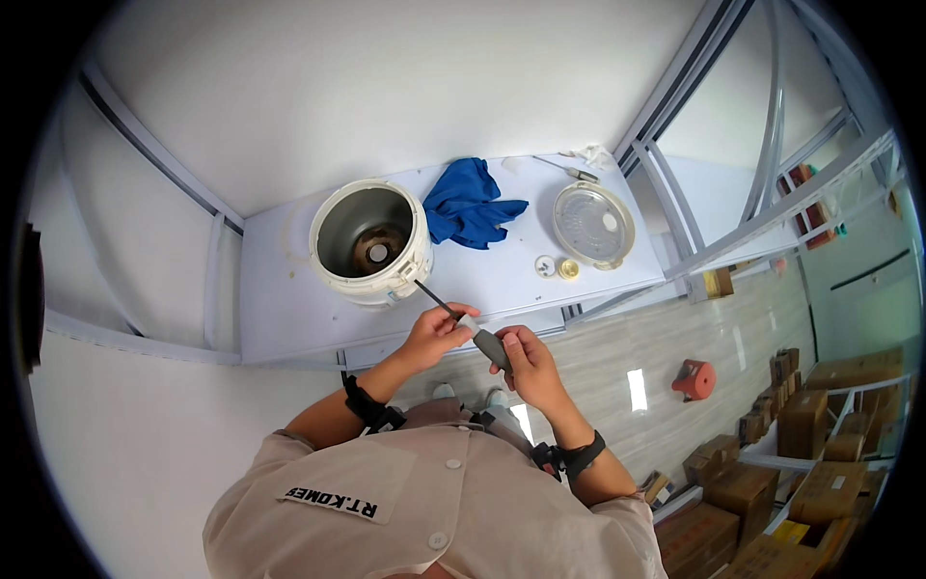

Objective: The person uses a screwdriver to tighten screws on a white circular plastic component and a white bucket-like appliance. They wipe the components with a blue cloth and continue securing parts with the screwdriver.

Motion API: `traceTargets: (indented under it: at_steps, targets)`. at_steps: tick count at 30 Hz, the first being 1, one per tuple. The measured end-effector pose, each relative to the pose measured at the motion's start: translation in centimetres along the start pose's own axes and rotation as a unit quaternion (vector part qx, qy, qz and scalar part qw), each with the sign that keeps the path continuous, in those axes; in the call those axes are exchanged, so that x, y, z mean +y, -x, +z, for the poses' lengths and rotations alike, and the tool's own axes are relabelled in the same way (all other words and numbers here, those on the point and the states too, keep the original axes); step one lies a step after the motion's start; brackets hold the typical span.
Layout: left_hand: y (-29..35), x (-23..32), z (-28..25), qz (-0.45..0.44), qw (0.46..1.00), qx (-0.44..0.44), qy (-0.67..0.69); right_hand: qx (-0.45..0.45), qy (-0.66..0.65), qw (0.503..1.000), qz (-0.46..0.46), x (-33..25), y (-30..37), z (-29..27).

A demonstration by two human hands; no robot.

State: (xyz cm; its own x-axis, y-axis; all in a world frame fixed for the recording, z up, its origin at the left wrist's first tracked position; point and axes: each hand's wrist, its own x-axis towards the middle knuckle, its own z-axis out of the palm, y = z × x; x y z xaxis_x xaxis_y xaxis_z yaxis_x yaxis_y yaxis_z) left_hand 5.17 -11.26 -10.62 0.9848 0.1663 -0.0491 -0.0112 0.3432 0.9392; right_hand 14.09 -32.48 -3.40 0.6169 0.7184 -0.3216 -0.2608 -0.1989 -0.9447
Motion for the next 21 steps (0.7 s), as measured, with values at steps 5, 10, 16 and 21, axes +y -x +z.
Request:
traceTargets:
  at_steps: [5,10,16,21]
  targets:
    - [0.2,-0.3,-0.2,-0.028,0.999,0.015,0.014,0.036,0.146,0.98,-0.13,0.2,0.6,0.7]
    - [0.0,-0.6,0.2,-0.04,0.998,0.044,0.002,0.099,0.278,0.912,-0.286,1.2,0.0,0.6]
    - [-0.2,-0.5,-0.3,-0.029,0.999,0.011,-0.013,0.067,0.083,0.991,-0.079,2.1,-0.2,-0.2]
    - [-0.5,-0.2,-0.1,-0.013,1.0,-0.002,0.022,-0.036,-0.099,0.992,0.07,1.2,-0.8,-1.4]
